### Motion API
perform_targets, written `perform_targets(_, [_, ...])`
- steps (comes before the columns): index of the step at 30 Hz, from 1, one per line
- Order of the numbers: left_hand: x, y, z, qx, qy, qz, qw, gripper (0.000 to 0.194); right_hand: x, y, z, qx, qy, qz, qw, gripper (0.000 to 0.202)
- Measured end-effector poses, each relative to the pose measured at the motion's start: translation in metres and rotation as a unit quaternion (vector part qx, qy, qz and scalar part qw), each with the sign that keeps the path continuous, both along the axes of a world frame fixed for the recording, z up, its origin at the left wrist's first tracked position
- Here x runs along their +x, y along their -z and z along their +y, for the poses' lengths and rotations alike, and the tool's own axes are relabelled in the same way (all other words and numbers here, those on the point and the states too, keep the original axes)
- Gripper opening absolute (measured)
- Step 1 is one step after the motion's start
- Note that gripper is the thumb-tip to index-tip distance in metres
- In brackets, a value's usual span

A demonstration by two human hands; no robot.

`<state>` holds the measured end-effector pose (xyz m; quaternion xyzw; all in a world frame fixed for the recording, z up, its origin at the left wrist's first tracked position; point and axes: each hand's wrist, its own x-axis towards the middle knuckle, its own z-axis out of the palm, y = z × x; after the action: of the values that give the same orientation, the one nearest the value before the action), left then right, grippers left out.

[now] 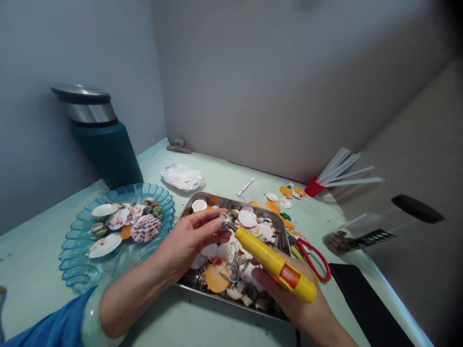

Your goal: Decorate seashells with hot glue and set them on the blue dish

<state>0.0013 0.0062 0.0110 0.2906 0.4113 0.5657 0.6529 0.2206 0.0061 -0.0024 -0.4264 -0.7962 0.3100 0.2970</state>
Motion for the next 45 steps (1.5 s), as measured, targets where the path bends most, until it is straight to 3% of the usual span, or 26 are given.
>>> perform_targets(15, [-0.0014,0.0034,0.0008,0.014,-0.002,0.002,1.000,0.028,-0.0002,-0.0019,-0.0003,-0.008,-0.006,0.001,1.000,0.019])
perform_targets(28, [-0.0034,0.0043,0.0020,0.034,-0.006,0.033,0.999,0.036,0.0022,0.0007,0.0033,0.050,-0.014,0.019,0.998,0.014])
perform_targets(35, [-0.0022,0.0085,0.0012,0.038,-0.002,0.076,0.996,0.036,-0.0003,-0.0029,-0.0002,-0.002,-0.007,0.028,1.000,0.016])
perform_targets(45, [0.0016,-0.0010,-0.0012,0.041,-0.016,0.157,0.987,0.032,-0.0026,-0.0008,-0.0005,-0.031,0.014,0.028,0.999,0.017])
